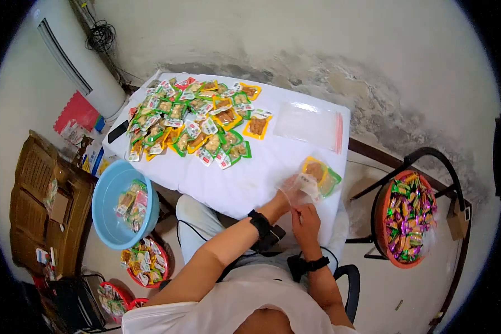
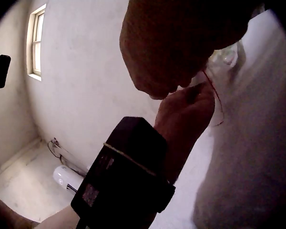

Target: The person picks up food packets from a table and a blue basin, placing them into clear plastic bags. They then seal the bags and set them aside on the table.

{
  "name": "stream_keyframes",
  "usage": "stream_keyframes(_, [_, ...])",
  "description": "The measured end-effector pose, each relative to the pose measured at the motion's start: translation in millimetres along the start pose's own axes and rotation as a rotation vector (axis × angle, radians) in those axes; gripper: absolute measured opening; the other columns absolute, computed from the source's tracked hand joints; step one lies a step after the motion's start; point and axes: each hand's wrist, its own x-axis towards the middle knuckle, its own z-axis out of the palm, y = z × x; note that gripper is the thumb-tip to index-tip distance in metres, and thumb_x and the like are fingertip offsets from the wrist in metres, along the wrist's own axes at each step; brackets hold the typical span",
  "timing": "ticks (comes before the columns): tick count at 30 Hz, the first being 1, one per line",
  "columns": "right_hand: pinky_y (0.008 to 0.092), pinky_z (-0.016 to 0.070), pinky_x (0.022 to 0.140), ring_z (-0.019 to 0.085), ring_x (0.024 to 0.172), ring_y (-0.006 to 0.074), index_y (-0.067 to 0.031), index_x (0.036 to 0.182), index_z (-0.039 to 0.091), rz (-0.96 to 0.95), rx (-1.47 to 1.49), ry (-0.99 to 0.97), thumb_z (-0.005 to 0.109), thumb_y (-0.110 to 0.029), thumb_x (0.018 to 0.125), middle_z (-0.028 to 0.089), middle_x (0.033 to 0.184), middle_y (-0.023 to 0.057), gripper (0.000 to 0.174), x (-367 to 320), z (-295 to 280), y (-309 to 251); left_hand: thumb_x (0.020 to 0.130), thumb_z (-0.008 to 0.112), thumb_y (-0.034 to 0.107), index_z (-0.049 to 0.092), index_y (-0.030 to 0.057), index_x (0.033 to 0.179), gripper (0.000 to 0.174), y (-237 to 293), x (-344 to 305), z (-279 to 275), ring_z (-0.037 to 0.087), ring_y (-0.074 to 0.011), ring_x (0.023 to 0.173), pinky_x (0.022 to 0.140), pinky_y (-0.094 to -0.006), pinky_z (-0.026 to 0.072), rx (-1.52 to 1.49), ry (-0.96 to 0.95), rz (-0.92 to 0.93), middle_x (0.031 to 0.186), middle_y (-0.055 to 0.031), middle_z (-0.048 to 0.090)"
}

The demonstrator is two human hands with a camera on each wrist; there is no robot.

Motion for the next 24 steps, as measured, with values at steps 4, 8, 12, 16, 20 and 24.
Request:
stream_keyframes(4, [0.0294, 0.0468, 0.060, 0.058, 0.067, 0.0237, -0.0003, 0.087, 0.062, -0.009, -0.013, -0.011, 0.064, 0.001, 0.079, 0.057, 0.079, 0.0119, 0.008, 3, 0, 0, 0.077, 0.068, 0.030, 0.054, 0.0064, 0.116, 0.047, 5, 16, 5, 0.052, -0.0286, 0.110, 0.096, -0.0395, 0.0417, -0.544, 0.150, -0.320, 0.115, -0.0121, 0.055])
stream_keyframes(8, [0.0285, 0.0463, 0.061, 0.058, 0.067, 0.0241, -0.0004, 0.088, 0.062, 0.008, -0.030, -0.020, 0.063, 0.001, 0.079, 0.057, 0.079, 0.0124, 0.008, 4, 0, 0, 0.080, 0.064, 0.025, 0.054, 0.0058, 0.115, 0.041, -18, 14, 10, 0.054, -0.0270, 0.106, 0.090, -0.0392, 0.0445, -0.551, 0.211, -0.373, 0.113, -0.0117, 0.056])
stream_keyframes(12, [0.0291, 0.0460, 0.061, 0.057, 0.068, 0.0251, -0.0004, 0.088, 0.062, 0.034, -0.015, -0.037, 0.062, 0.001, 0.080, 0.057, 0.079, 0.0127, 0.008, 2, 1, 2, 0.087, 0.057, 0.018, 0.055, 0.0055, 0.116, 0.032, -32, 11, 13, 0.059, -0.0232, 0.098, 0.080, -0.0374, 0.0506, -0.091, 0.225, -0.178, 0.110, -0.0101, 0.058])
stream_keyframes(16, [0.0331, 0.0460, 0.061, 0.057, 0.069, 0.0271, -0.0020, 0.088, 0.062, 0.059, -0.022, -0.057, 0.063, -0.001, 0.080, 0.058, 0.079, 0.0121, 0.008, 4, 0, -4, 0.088, 0.054, 0.024, 0.059, 0.0053, 0.111, 0.029, -3, 22, 7, 0.062, -0.0235, 0.084, 0.072, -0.0349, 0.0512, -0.212, 0.344, -0.707, 0.102, -0.0114, 0.061])
stream_keyframes(20, [0.0347, 0.0464, 0.062, 0.058, 0.071, 0.0293, -0.0023, 0.087, 0.063, 0.091, 0.010, -0.034, 0.063, -0.001, 0.080, 0.059, 0.079, 0.0125, 0.008, 6, 4, 0, 0.087, 0.054, 0.027, 0.060, 0.0054, 0.108, 0.030, -27, 17, -6, 0.061, -0.0247, 0.084, 0.073, -0.0363, 0.0500, 0.272, 0.162, -0.525, 0.100, -0.0126, 0.062])
stream_keyframes(24, [0.0295, 0.0445, 0.061, 0.055, 0.070, 0.0228, -0.0003, 0.088, 0.061, 0.041, 0.042, -0.030, 0.061, 0.002, 0.082, 0.056, 0.077, 0.0113, 0.007, 9, 5, -1, 0.087, 0.054, 0.029, 0.060, 0.0056, 0.107, 0.031, -80, 19, 7, 0.060, -0.0252, 0.086, 0.076, -0.0392, 0.0487, 0.505, 0.098, -0.291, 0.100, -0.0135, 0.063])
